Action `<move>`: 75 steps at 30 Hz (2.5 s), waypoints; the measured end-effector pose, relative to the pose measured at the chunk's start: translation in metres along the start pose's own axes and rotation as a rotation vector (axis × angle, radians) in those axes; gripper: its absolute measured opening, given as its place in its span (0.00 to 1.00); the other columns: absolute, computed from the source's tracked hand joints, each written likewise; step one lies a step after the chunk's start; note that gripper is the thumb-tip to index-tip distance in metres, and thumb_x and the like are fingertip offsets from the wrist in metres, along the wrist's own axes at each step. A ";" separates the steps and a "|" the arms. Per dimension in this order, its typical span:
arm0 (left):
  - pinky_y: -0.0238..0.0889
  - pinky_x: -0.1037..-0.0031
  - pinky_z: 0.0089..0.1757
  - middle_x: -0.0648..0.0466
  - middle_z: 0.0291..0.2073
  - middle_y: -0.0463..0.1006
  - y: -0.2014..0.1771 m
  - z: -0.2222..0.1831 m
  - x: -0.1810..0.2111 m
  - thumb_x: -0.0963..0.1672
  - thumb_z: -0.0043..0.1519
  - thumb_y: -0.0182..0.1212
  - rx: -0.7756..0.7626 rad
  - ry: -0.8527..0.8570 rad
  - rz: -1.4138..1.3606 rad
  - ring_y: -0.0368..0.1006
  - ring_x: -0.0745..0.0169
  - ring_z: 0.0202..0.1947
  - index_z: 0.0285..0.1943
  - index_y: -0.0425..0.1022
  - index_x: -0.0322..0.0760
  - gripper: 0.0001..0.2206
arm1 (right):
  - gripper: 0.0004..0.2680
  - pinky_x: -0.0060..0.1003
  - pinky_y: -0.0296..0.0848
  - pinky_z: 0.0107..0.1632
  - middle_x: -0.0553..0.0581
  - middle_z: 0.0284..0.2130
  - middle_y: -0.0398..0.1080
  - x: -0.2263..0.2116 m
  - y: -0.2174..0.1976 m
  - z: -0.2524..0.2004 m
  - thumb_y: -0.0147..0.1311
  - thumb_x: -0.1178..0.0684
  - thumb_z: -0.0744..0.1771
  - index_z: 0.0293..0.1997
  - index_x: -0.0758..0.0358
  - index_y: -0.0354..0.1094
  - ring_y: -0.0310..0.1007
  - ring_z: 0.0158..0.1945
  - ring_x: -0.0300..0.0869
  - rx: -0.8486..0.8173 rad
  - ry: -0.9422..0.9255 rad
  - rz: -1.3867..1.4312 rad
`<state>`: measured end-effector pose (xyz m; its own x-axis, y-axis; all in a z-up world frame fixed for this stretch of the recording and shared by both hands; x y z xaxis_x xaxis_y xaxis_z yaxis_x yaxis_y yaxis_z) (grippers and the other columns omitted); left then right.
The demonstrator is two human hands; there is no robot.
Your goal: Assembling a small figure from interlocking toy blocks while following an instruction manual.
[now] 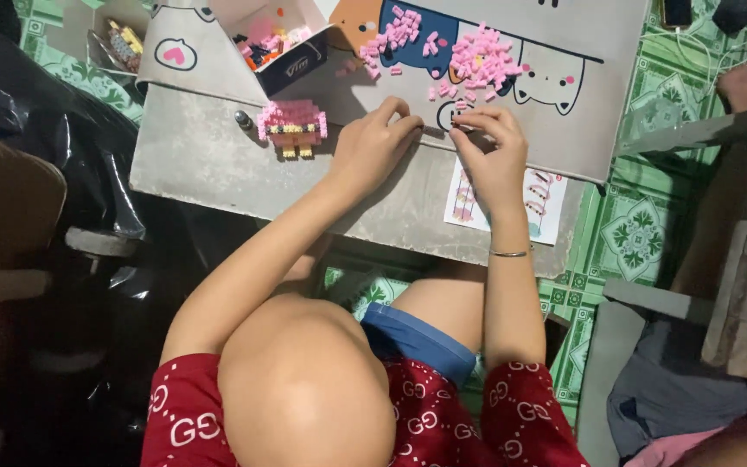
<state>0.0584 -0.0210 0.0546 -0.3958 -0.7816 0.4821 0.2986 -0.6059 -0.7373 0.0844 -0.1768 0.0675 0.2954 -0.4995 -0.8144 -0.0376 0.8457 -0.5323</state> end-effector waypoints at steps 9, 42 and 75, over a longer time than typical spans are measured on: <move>0.68 0.75 0.27 0.60 0.34 0.68 0.002 0.002 0.003 0.44 0.61 0.55 -0.063 0.004 0.024 0.75 0.60 0.25 0.39 0.74 0.44 0.03 | 0.05 0.39 0.71 0.50 0.58 0.35 0.65 0.010 -0.002 -0.004 0.57 0.64 0.64 0.42 0.65 0.71 0.71 0.45 0.48 -0.026 0.034 0.032; 0.68 0.73 0.27 0.60 0.32 0.66 0.000 0.000 0.000 0.44 0.62 0.55 -0.010 -0.011 0.008 0.76 0.56 0.25 0.37 0.74 0.45 0.04 | 0.05 0.36 0.69 0.46 0.55 0.33 0.67 0.012 0.006 -0.007 0.60 0.60 0.64 0.40 0.58 0.75 0.64 0.40 0.43 -0.037 -0.081 -0.045; 0.69 0.72 0.27 0.59 0.33 0.65 -0.001 0.000 -0.001 0.45 0.62 0.54 -0.040 -0.026 -0.030 0.76 0.53 0.26 0.37 0.74 0.44 0.04 | 0.05 0.32 0.73 0.42 0.57 0.32 0.67 0.011 0.004 -0.006 0.59 0.62 0.64 0.41 0.61 0.74 0.67 0.38 0.40 -0.032 -0.010 0.036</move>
<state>0.0586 -0.0197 0.0548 -0.3808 -0.7672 0.5162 0.2517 -0.6232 -0.7405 0.0812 -0.1801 0.0553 0.3029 -0.4664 -0.8311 -0.0791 0.8568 -0.5096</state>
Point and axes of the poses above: each hand's wrist, its own z-axis towards the middle knuckle, its own y-axis out of the palm, x = y × z, the point moved 7 cm from there along z, towards the middle knuckle
